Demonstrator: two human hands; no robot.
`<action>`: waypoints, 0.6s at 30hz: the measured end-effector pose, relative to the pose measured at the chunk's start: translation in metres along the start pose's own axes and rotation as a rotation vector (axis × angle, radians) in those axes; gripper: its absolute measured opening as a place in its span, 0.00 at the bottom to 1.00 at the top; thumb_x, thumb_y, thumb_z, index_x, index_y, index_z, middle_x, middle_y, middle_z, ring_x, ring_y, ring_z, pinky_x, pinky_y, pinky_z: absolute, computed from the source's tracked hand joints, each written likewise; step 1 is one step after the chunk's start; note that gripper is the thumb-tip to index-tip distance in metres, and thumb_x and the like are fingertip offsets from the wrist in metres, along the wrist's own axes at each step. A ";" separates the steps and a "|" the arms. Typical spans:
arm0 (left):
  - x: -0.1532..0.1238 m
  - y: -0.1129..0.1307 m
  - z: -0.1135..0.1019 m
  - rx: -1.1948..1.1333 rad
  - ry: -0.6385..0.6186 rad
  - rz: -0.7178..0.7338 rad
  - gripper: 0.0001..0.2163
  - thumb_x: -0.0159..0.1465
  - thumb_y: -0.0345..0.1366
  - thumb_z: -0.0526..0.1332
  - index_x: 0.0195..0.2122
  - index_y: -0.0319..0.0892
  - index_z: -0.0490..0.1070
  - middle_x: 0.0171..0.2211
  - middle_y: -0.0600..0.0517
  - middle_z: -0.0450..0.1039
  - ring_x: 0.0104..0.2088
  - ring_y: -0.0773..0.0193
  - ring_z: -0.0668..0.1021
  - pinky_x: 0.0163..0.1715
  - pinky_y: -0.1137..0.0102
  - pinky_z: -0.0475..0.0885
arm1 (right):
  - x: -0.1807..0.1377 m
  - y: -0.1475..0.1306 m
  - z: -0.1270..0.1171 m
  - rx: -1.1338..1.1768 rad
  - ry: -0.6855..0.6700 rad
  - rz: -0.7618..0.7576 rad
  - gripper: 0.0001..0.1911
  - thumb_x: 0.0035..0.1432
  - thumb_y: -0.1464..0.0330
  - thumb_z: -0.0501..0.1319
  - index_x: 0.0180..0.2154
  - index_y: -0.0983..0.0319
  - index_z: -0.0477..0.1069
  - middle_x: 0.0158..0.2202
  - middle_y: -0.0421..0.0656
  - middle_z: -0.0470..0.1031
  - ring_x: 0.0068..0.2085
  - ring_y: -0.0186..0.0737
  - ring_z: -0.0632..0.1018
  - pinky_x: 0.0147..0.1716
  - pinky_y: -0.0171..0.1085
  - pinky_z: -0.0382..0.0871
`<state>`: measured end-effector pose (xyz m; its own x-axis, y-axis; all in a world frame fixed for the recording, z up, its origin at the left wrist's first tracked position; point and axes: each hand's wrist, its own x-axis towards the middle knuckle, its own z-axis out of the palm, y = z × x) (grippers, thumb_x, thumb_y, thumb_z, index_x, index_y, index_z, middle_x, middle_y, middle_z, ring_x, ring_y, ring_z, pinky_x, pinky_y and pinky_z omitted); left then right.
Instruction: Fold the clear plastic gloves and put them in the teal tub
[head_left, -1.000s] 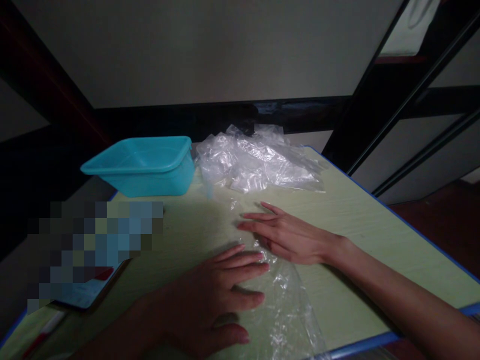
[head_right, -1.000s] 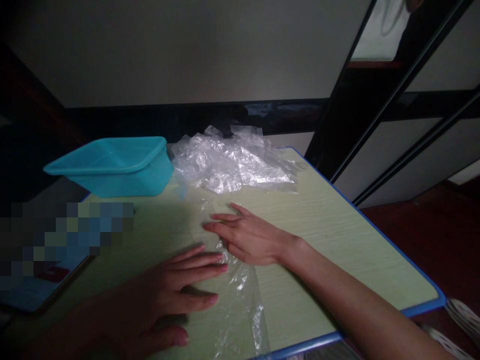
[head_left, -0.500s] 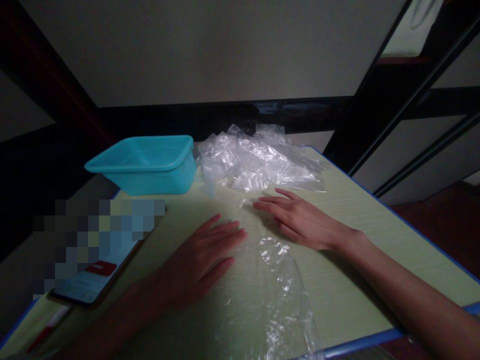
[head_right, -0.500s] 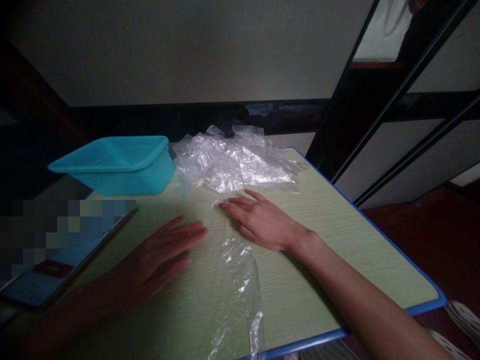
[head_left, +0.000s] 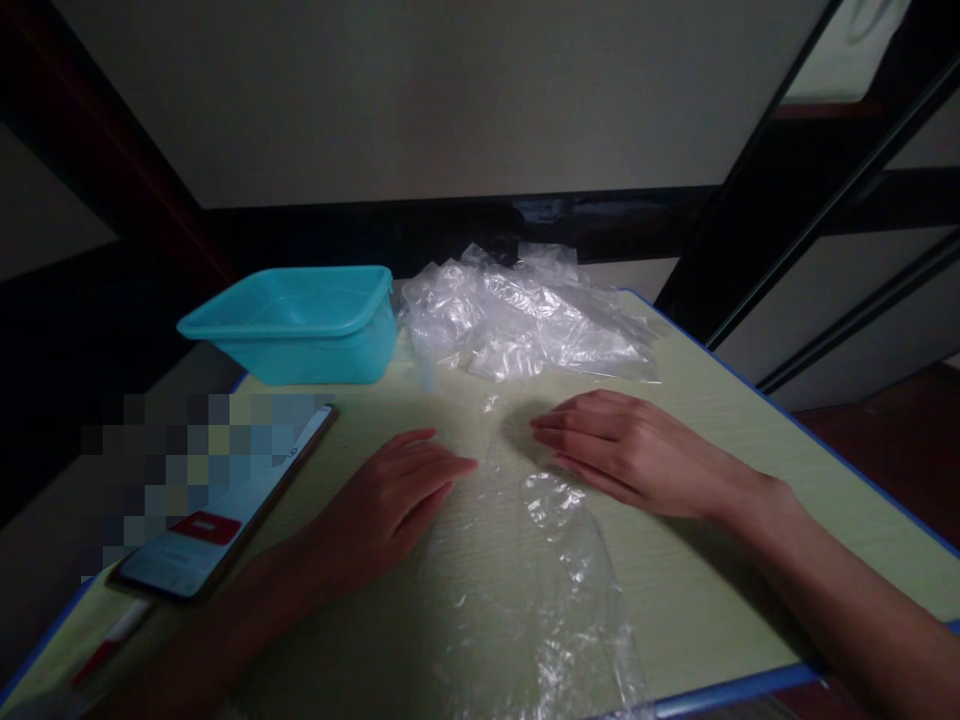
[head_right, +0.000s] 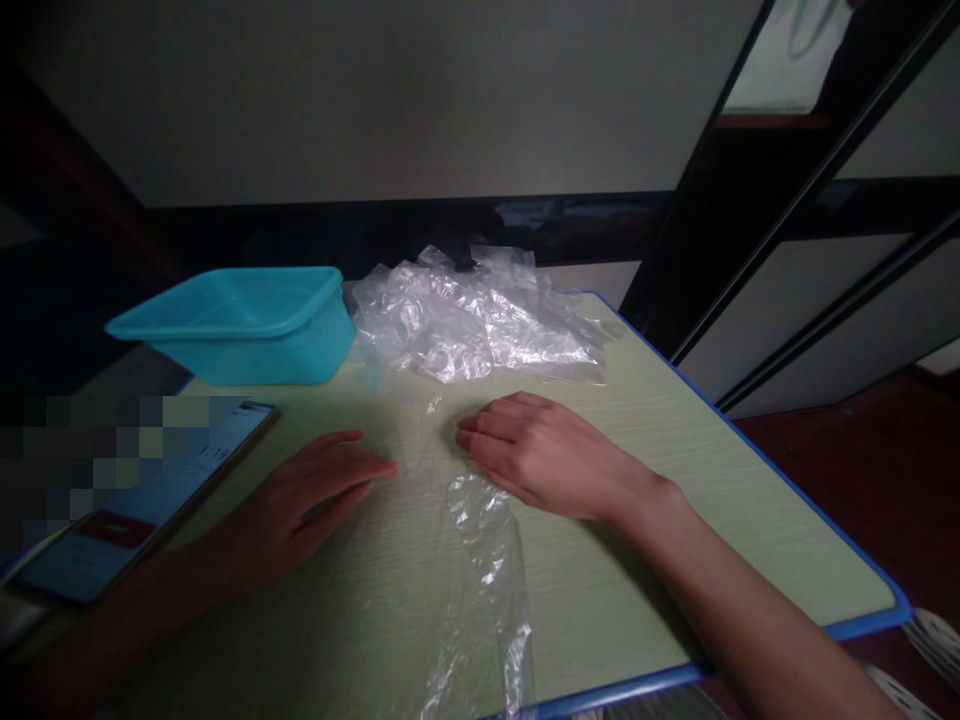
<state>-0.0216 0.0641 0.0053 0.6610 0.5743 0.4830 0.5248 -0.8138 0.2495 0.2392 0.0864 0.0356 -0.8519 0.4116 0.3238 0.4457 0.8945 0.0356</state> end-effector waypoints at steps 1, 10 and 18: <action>0.000 0.000 0.000 0.000 -0.005 -0.005 0.12 0.65 0.26 0.49 0.42 0.40 0.71 0.37 0.51 0.78 0.38 0.64 0.78 0.52 0.62 0.67 | 0.001 -0.005 -0.005 0.017 -0.015 0.010 0.20 0.67 0.68 0.44 0.46 0.71 0.70 0.43 0.52 0.76 0.44 0.44 0.75 0.45 0.45 0.71; 0.000 -0.005 0.003 -0.005 0.015 0.025 0.10 0.64 0.26 0.50 0.39 0.39 0.71 0.34 0.51 0.78 0.35 0.64 0.78 0.49 0.61 0.69 | -0.034 -0.083 -0.026 0.196 0.032 0.031 0.24 0.63 0.58 0.51 0.58 0.61 0.61 0.57 0.42 0.66 0.58 0.38 0.66 0.57 0.35 0.60; 0.000 -0.005 0.003 0.000 -0.025 0.014 0.11 0.65 0.27 0.50 0.37 0.39 0.72 0.34 0.50 0.78 0.34 0.64 0.79 0.50 0.60 0.69 | -0.116 -0.114 0.028 0.066 0.188 0.341 0.29 0.62 0.68 0.55 0.62 0.50 0.49 0.49 0.37 0.74 0.51 0.38 0.73 0.56 0.42 0.62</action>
<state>-0.0222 0.0681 0.0015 0.6819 0.5646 0.4650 0.5153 -0.8220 0.2425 0.2799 -0.0581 -0.0322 -0.5902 0.6534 0.4740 0.6705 0.7238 -0.1628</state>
